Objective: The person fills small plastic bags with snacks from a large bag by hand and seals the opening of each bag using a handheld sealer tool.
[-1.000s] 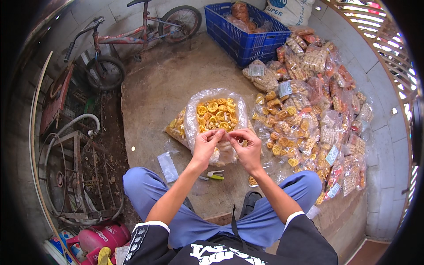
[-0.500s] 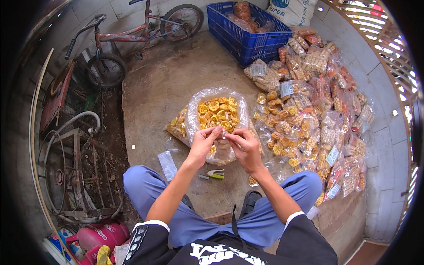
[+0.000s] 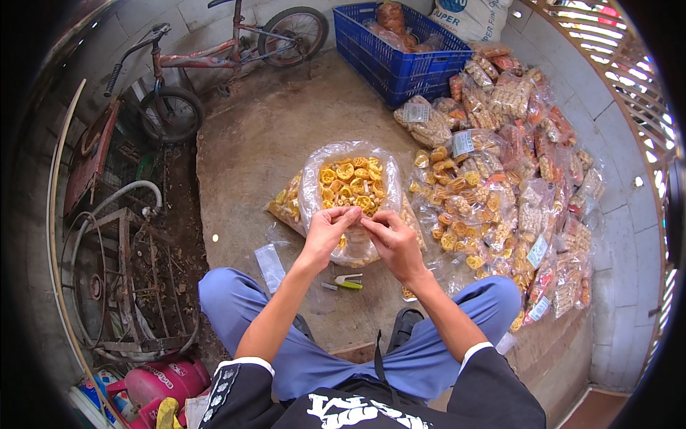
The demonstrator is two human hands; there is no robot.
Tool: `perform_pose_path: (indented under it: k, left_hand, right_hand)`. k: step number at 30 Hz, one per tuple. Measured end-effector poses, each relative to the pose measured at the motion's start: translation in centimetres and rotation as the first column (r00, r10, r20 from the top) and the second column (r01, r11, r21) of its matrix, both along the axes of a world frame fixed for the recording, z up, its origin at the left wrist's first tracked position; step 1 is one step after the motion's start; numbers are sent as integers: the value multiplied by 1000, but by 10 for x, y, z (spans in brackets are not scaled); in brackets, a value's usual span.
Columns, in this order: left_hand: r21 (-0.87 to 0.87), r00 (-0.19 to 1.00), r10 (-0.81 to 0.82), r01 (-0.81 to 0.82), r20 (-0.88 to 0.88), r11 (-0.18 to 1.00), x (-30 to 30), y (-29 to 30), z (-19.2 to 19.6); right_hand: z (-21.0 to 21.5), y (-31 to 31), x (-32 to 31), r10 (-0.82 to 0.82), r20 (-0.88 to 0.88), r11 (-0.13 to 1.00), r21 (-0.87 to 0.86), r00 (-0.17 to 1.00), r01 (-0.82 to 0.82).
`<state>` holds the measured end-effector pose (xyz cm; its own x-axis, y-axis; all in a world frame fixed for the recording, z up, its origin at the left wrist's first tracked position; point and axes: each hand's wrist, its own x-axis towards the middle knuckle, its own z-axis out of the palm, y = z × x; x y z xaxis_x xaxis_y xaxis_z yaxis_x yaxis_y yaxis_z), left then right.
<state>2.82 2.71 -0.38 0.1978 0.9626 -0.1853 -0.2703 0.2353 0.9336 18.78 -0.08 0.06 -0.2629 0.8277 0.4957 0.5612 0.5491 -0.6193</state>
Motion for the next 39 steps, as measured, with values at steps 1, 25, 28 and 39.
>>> perform_pose_path:
  k: [1,25,28,39]
  left_hand:
    - [2,1000,14,-14,-4,1000,1,-2,2]
    - [200,985,135,-112,-105,973,14,-10,-5]
    - [187,982,143,-119,-120,975,14,-10,-8]
    - [127,996,65,-58,-54,990,18,-13,1]
  right_hand:
    - [-2,1,1,10,20,1000,21,1000,-10]
    - [-1,9,0,-168,-375,878,-477,912,-35]
    - [1,7,-2,-192,-414,836,-544,890,-73]
    - [-2,9,0,-325,-651,800,-576,685,-167]
